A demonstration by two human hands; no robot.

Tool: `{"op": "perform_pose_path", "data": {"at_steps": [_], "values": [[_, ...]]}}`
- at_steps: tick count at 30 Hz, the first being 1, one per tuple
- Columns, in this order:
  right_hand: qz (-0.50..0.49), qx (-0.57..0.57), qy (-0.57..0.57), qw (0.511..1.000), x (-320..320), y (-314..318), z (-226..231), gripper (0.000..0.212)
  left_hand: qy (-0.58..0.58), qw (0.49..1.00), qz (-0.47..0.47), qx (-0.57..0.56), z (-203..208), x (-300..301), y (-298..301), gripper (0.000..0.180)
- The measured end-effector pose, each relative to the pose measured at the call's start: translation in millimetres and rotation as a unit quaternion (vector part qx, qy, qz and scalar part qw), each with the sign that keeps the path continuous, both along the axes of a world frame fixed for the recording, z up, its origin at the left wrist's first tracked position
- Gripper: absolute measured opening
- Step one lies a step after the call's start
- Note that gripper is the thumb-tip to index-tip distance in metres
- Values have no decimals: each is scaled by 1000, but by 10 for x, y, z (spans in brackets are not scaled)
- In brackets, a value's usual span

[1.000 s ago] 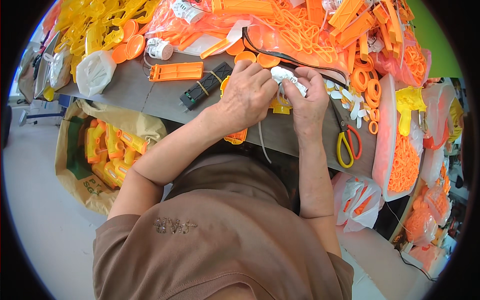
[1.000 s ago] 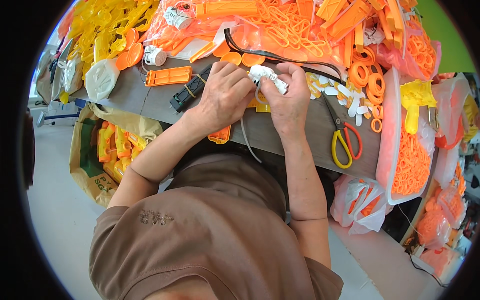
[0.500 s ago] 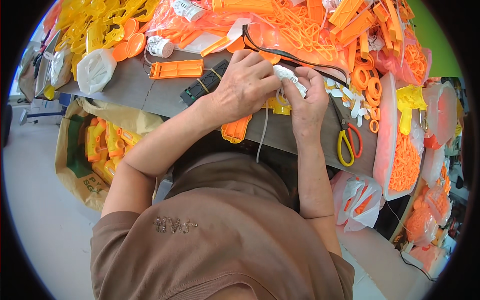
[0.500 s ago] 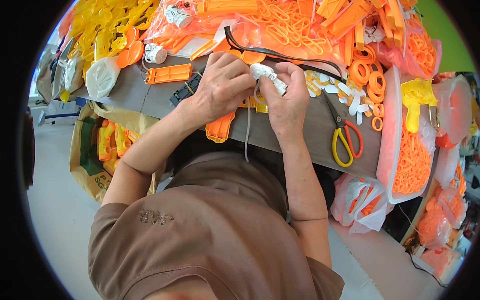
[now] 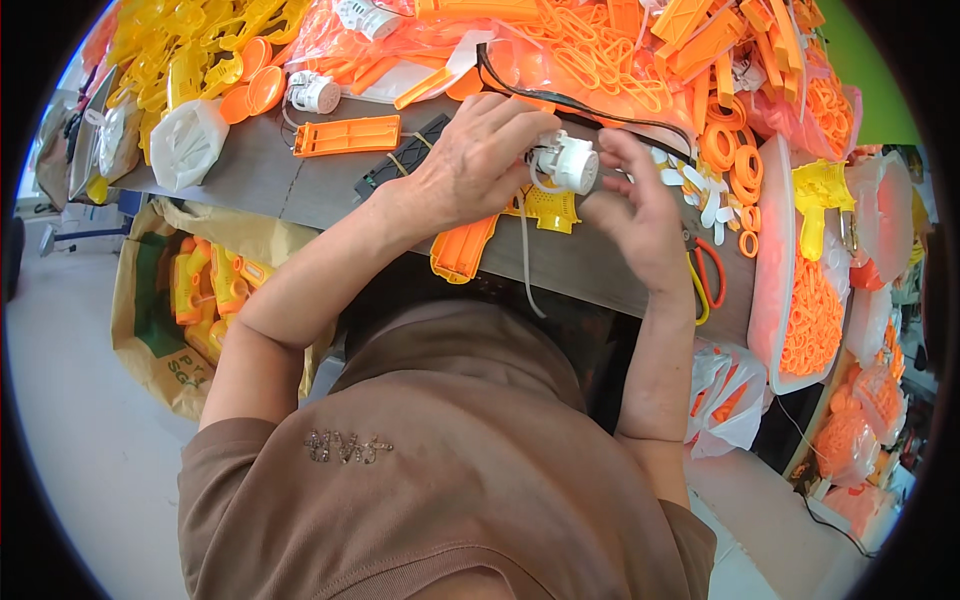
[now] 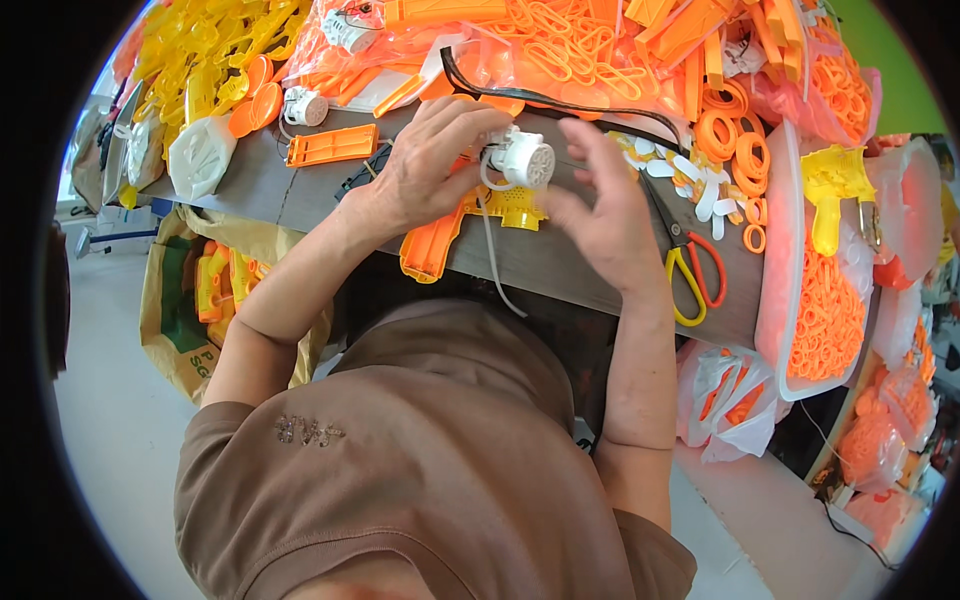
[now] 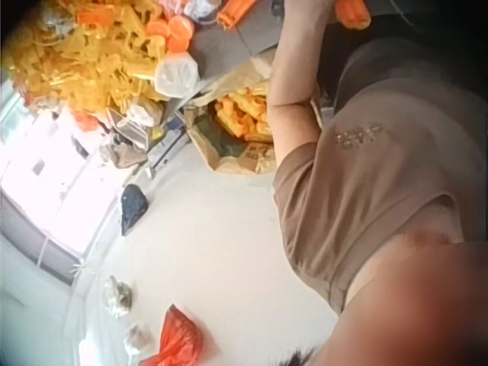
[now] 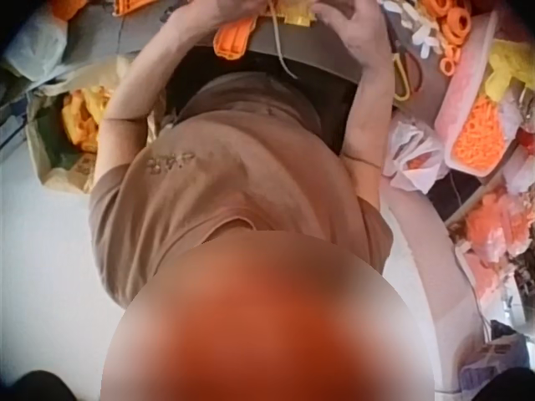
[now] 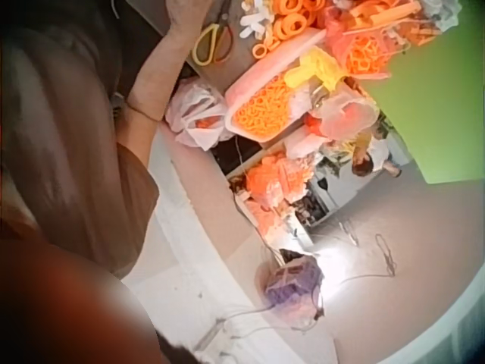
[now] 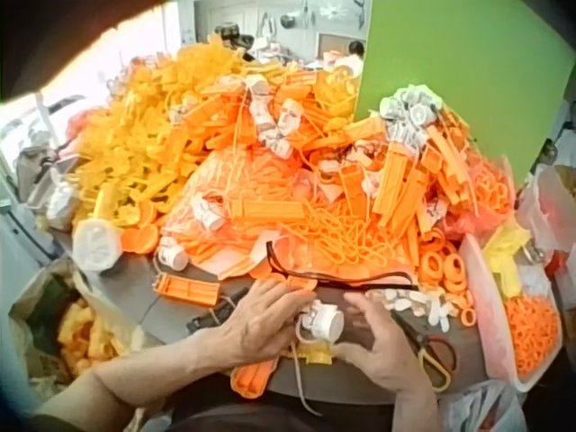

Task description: Assembling a plastic toy gun by fitting together various yellow and orange internal and external components.

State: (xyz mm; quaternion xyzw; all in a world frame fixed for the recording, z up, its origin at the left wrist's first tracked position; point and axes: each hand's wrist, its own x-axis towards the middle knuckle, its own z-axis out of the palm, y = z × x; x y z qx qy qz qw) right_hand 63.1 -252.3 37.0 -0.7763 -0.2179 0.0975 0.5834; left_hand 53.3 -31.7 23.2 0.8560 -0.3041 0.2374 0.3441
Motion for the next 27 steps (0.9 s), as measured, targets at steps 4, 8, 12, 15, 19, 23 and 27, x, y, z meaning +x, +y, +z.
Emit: {"op": "perform_pose_path", "data": {"at_steps": [4, 8, 12, 15, 19, 23, 27], "values": [[56, -198, -211, 956, -128, 56, -208, 88, -5, 999, 1, -43, -68, -38, 1, 46], [79, -163, -207, 961, -87, 76, -250, 83, -36, 998, -38, -29, -30, -42, -2, 46], [70, -145, -238, 958, 5, 95, -81, 83, -80, 996, -41, 19, 34, -45, 10, 46], [63, -135, -248, 957, 44, 127, 66, 84, -37, 999, -39, -1, 65, 14, 79, 44], [51, -102, -231, 966, 91, 209, 120, 84, 95, 990, -25, -105, 95, 63, 191, 42], [47, -66, -184, 980, 120, 286, 135, 84, 150, 979, -50, -130, 112, 112, 299, 40], [58, 22, -111, 992, 135, 387, 99, 83, 177, 979, -40, -96, 213, 95, 347, 41]]}}
